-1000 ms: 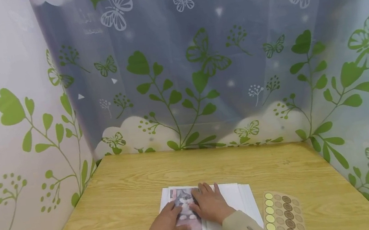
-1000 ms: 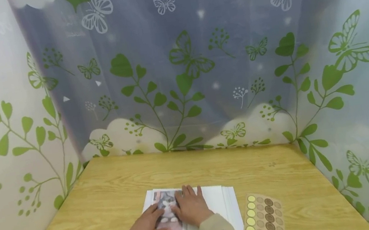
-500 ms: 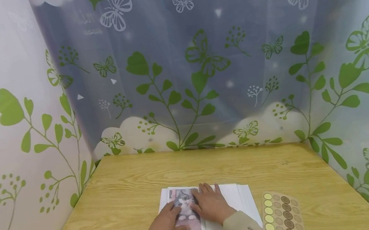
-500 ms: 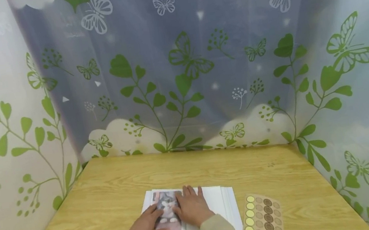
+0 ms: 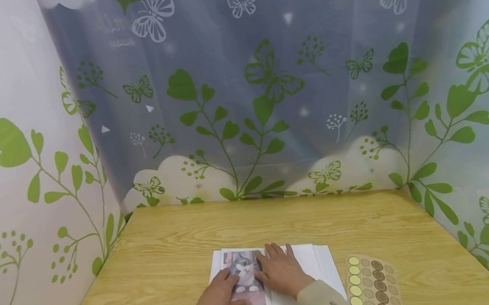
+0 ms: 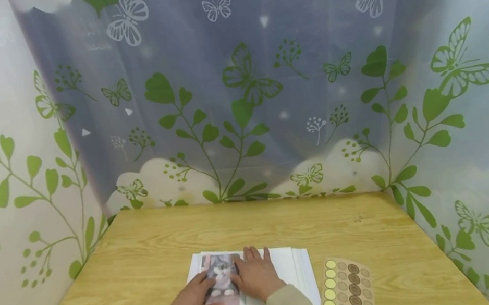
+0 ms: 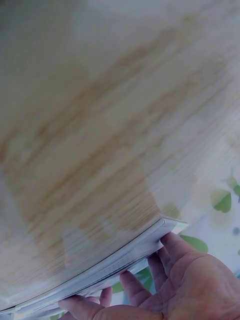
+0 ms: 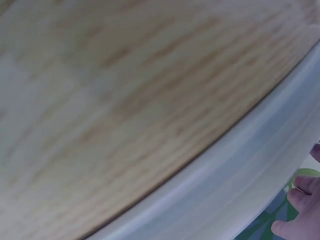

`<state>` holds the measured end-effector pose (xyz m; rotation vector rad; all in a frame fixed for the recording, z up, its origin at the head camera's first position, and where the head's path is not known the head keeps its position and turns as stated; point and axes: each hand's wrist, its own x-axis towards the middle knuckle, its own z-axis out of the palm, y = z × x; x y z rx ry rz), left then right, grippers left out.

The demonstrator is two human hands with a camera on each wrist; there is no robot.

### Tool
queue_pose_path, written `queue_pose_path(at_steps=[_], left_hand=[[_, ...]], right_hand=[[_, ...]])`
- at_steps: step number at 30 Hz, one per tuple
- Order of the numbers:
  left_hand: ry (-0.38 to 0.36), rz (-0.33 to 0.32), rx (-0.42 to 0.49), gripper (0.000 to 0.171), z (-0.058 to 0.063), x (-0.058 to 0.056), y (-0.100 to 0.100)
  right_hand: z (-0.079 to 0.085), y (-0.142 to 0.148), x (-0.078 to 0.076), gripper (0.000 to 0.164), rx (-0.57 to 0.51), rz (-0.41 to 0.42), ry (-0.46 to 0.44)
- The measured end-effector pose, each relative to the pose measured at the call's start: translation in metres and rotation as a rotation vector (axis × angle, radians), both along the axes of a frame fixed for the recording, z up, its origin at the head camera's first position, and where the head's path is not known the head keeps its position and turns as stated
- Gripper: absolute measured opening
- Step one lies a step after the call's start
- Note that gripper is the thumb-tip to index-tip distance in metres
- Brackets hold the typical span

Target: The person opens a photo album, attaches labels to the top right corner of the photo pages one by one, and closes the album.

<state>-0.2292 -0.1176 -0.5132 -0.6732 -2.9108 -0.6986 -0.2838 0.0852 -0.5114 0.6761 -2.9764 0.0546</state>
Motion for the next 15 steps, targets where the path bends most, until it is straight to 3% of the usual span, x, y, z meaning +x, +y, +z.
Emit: queue_pose_path(at_steps=[15], left_hand=[[-0.026, 0.009, 0.006, 0.070, 0.0021, 0.0004, 0.0003]], right_hand=[[0.0003, 0.0051, -0.0020, 0.055, -0.011, 0.014, 0.016]])
